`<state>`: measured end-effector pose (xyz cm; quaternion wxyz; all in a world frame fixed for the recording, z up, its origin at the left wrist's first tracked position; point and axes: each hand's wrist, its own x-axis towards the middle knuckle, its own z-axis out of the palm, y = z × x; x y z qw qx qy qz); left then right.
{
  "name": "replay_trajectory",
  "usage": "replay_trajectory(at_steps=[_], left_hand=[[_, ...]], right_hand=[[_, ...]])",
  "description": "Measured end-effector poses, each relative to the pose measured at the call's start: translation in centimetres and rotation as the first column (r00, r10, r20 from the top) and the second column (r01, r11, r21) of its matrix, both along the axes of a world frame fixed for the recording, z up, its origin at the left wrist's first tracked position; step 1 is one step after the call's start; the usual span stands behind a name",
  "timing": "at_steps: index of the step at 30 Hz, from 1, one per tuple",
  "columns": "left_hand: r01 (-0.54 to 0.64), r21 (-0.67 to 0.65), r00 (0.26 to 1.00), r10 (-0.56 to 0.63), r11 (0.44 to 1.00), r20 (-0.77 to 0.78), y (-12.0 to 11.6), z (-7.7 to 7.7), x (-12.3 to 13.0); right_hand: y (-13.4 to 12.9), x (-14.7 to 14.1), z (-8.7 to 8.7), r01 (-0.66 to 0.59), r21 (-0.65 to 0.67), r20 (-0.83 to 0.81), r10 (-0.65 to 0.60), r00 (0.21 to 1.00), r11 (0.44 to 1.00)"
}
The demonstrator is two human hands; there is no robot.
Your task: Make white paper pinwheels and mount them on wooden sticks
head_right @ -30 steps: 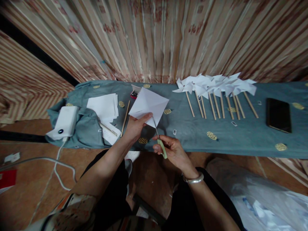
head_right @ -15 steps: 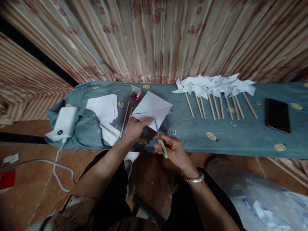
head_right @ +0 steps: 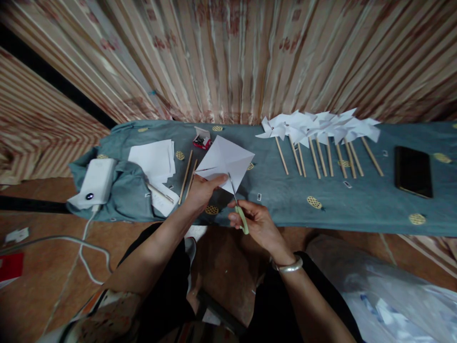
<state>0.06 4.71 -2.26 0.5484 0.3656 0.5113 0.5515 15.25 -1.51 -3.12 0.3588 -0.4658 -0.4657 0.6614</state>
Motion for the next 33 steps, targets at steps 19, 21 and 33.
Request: replay_trajectory(at_steps=[19,21,33], left_hand=[[0.017,0.019,1.0,-0.017,1.0,0.022,-0.11,-0.4,0.1],[0.016,0.024,1.0,-0.017,1.0,0.027,-0.14,-0.33,0.11],[0.03,0.024,0.999,-0.03,0.999,0.013,-0.19,-0.37,0.09]], right_hand=[[0.02,0.19,-0.34,0.016,0.028,0.03,-0.017,0.999,0.999],[0.03,0.19,-0.35,0.012,0.026,0.034,-0.013,0.999,1.0],[-0.05,0.12,-0.41,0.019,0.043,0.033,-0.02,0.999,0.999]])
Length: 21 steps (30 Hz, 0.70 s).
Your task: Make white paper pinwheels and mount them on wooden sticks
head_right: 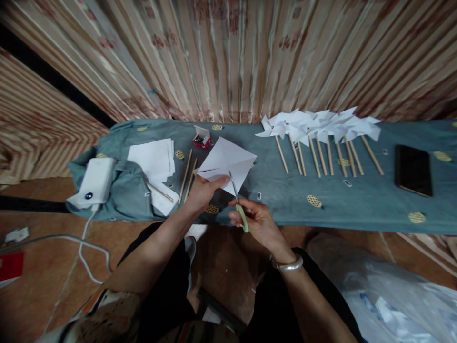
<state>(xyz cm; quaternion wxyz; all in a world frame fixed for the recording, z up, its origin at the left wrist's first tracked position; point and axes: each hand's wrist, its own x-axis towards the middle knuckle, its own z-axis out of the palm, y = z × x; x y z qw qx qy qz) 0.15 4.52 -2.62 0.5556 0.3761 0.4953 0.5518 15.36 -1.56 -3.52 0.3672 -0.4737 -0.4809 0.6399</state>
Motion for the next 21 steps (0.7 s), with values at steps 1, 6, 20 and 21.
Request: replay_trajectory(at_steps=[1,6,20,21], left_hand=[[-0.002,-0.003,1.0,0.002,1.0,-0.001,0.02,-0.04,0.0],[-0.001,-0.007,1.0,0.001,1.0,-0.007,0.04,-0.22,-0.02],[0.03,-0.009,1.0,-0.03,0.999,-0.005,-0.07,-0.15,0.01],[0.032,-0.006,0.999,-0.032,0.999,-0.006,-0.09,-0.14,0.01]], right_hand=[[0.01,0.01,-0.01,-0.001,0.008,0.004,0.001,1.0,1.0],[0.03,0.09,0.27,-0.032,0.022,0.032,0.032,0.999,0.999],[0.16,0.0,0.3,-0.018,0.002,0.025,0.018,1.0,1.0],[0.17,-0.02,0.35,-0.017,0.005,0.024,0.017,1.0,1.0]])
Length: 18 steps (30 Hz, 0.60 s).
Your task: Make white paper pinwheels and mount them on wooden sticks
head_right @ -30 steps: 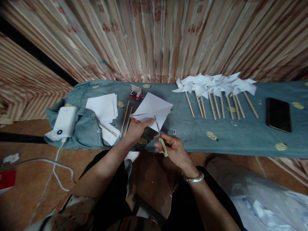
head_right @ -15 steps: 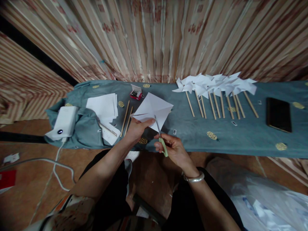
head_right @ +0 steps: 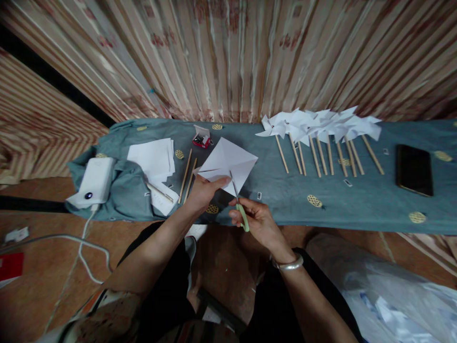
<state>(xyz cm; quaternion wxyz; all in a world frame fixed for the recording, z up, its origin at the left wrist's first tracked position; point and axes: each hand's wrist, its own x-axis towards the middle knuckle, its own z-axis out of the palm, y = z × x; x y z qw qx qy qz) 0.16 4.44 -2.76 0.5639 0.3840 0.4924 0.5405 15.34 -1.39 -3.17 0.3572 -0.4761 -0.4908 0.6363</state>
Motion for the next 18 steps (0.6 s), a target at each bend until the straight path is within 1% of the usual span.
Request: replay_trajectory(at_steps=[6,11,18], left_hand=[[0.002,-0.01,1.0,-0.002,1.0,-0.007,-0.01,0.02,-0.02],[-0.006,-0.009,1.0,0.005,1.0,-0.003,0.02,0.03,0.03],[-0.006,-0.023,1.0,0.006,1.0,0.009,-0.01,0.07,0.07]], right_hand=[[0.05,-0.13,-0.05,0.003,-0.013,-0.007,-0.003,1.0,1.0],[0.01,-0.27,-0.21,0.038,-0.044,-0.051,-0.041,0.998,0.998],[-0.02,-0.33,-0.14,0.039,-0.046,-0.043,-0.041,0.998,0.998]])
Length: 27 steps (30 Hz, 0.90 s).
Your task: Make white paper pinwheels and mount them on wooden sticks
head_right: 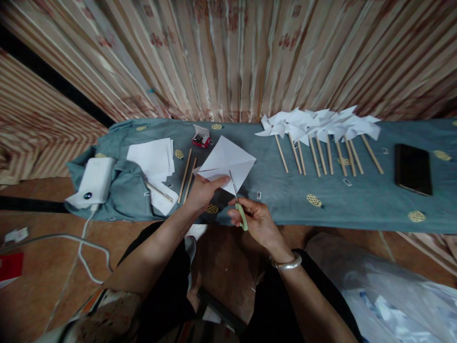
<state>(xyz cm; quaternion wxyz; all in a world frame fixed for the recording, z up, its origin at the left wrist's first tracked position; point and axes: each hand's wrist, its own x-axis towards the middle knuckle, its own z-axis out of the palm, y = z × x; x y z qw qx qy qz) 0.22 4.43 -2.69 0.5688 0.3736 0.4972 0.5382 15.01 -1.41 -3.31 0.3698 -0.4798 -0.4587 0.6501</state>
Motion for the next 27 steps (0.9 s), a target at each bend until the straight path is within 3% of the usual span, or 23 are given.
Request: replay_trajectory(at_steps=[9,15,18,21,27], left_hand=[[-0.051,0.026,0.999,0.051,0.998,-0.003,0.0,0.0,-0.3],[-0.082,0.05,0.996,0.08,0.995,0.037,0.0,0.4,-0.9],[-0.08,0.057,0.996,0.078,0.995,0.045,0.0,0.5,-1.0],[-0.046,0.08,0.998,0.042,0.996,0.045,0.0,0.4,-0.9],[0.084,0.011,0.996,-0.084,0.996,-0.014,-0.3,-0.6,-0.3]], right_hand=[[-0.8,0.4,0.0,-0.113,0.01,-0.003,0.113,0.994,0.994],[-0.5,2.5,0.6,-0.155,-0.03,0.06,0.156,0.986,0.988],[-0.1,3.8,0.6,-0.069,-0.02,0.103,0.07,0.992,0.997],[0.2,4.6,0.5,0.112,0.034,0.103,-0.115,0.988,0.993],[1.5,5.2,0.2,0.406,0.139,-0.017,-0.407,0.913,0.903]])
